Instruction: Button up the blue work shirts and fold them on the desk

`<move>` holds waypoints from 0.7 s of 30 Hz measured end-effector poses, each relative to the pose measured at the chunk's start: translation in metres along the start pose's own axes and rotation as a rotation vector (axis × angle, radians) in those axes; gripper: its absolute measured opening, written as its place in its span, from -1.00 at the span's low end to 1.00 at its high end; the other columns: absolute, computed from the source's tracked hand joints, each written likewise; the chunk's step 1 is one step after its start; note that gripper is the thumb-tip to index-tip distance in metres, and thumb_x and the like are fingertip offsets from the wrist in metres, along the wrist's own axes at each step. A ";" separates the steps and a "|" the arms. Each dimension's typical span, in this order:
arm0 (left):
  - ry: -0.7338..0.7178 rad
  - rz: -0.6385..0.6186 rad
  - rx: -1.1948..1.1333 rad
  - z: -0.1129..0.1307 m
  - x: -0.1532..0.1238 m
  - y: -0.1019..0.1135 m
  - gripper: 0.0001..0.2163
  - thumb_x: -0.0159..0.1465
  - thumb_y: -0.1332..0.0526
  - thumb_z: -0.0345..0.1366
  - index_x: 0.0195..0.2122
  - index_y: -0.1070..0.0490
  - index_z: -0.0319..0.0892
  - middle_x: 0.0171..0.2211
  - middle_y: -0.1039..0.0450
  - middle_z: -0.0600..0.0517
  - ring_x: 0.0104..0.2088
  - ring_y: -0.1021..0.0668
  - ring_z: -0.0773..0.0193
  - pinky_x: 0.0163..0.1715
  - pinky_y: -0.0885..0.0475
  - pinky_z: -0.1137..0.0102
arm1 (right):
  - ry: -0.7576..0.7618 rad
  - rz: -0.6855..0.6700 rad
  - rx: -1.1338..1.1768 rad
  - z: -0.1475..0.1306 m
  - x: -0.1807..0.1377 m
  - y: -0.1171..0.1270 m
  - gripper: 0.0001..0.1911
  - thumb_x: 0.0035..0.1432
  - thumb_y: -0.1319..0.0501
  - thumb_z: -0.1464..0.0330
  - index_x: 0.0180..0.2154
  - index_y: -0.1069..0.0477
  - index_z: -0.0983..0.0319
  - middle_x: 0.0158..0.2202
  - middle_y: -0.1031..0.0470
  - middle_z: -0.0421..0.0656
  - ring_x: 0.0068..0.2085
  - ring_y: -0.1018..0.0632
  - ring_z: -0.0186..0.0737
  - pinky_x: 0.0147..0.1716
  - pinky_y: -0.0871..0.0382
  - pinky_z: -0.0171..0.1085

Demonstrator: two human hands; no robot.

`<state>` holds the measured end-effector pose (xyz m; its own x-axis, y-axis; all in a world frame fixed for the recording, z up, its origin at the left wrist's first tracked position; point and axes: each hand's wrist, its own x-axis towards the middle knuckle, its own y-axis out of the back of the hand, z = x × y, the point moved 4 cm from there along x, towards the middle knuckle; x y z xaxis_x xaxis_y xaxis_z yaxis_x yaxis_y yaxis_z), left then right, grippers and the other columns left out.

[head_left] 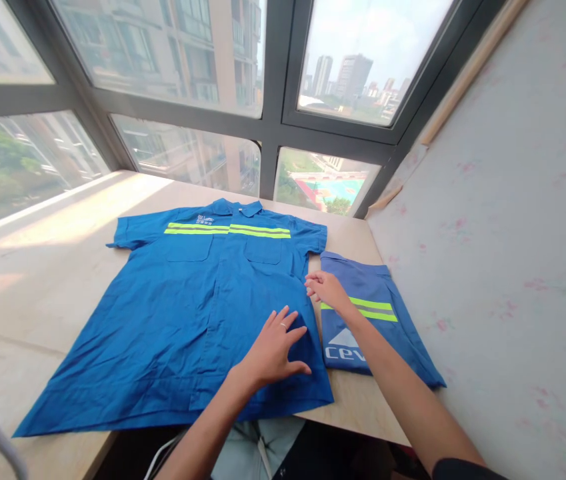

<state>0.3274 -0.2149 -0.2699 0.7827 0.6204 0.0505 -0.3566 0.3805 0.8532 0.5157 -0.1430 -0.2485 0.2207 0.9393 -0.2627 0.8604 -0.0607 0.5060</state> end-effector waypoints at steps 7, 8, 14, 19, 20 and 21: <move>0.059 0.188 0.006 0.024 -0.052 -0.034 -0.88 0.26 -0.27 -0.19 -0.23 -0.57 -0.02 -0.14 -0.48 -0.11 0.02 -0.49 0.02 0.20 -0.28 -0.07 | -0.147 -0.060 -0.071 0.015 0.040 -0.009 -0.95 0.08 -0.26 0.53 -0.38 -0.42 0.31 -0.59 -0.51 -0.21 -0.66 -0.48 -0.42 -0.72 -0.28 -0.51; 0.072 0.230 0.006 0.024 -0.055 -0.035 -0.87 0.31 -0.20 -0.24 -0.30 -0.56 -0.03 -0.24 -0.46 -0.08 -0.10 -0.52 0.09 0.15 -0.33 -0.03 | -0.158 -0.082 -0.067 0.014 0.042 -0.012 -0.93 0.08 -0.28 0.51 -0.42 -0.41 0.30 -0.63 -0.49 -0.23 -0.68 -0.46 -0.42 -0.73 -0.26 -0.51; 0.079 0.259 0.019 0.024 -0.056 -0.036 -0.82 0.37 -0.06 -0.34 -0.33 -0.42 -0.07 -0.33 -0.42 -0.06 -0.23 -0.44 0.12 -0.07 -0.40 0.10 | -0.227 -0.240 -0.046 0.010 0.033 -0.021 -0.72 0.08 -0.35 0.38 -0.57 -0.34 0.30 -0.64 -0.49 -0.22 -0.69 -0.47 -0.44 -0.79 -0.10 -0.52; 0.202 0.171 0.002 0.036 -0.043 -0.030 -0.78 0.30 -0.18 -0.05 -0.30 -0.38 -0.10 -0.27 -0.42 -0.09 -0.19 -0.44 0.04 -0.17 -0.36 0.11 | -0.280 -0.290 -0.115 0.012 0.026 -0.026 -0.66 0.06 -0.39 0.30 -0.58 -0.34 0.31 -0.67 -0.47 -0.18 -0.71 -0.48 -0.38 -0.81 -0.07 -0.50; 0.232 0.147 0.007 0.038 -0.039 -0.030 -0.70 0.25 -0.21 0.04 -0.28 -0.37 -0.11 -0.25 -0.43 -0.11 -0.19 -0.45 0.01 -0.18 -0.35 0.10 | -0.284 -0.293 -0.133 0.013 0.026 -0.028 -0.65 0.05 -0.40 0.28 -0.58 -0.34 0.31 -0.68 -0.47 -0.17 -0.72 -0.47 -0.37 -0.81 -0.07 -0.49; 0.263 0.121 0.018 0.040 -0.034 -0.031 -0.63 0.20 -0.24 0.11 -0.26 -0.37 -0.12 -0.24 -0.43 -0.13 -0.18 -0.46 -0.02 -0.20 -0.35 0.09 | -0.286 -0.294 -0.152 0.013 0.027 -0.030 -0.64 0.03 -0.41 0.27 -0.59 -0.34 0.31 -0.68 -0.47 -0.16 -0.73 -0.46 -0.36 -0.81 -0.07 -0.48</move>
<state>0.3320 -0.2748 -0.2772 0.5753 0.8177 0.0182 -0.4285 0.2824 0.8583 0.5019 -0.1207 -0.2815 0.1131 0.7765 -0.6198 0.8330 0.2659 0.4852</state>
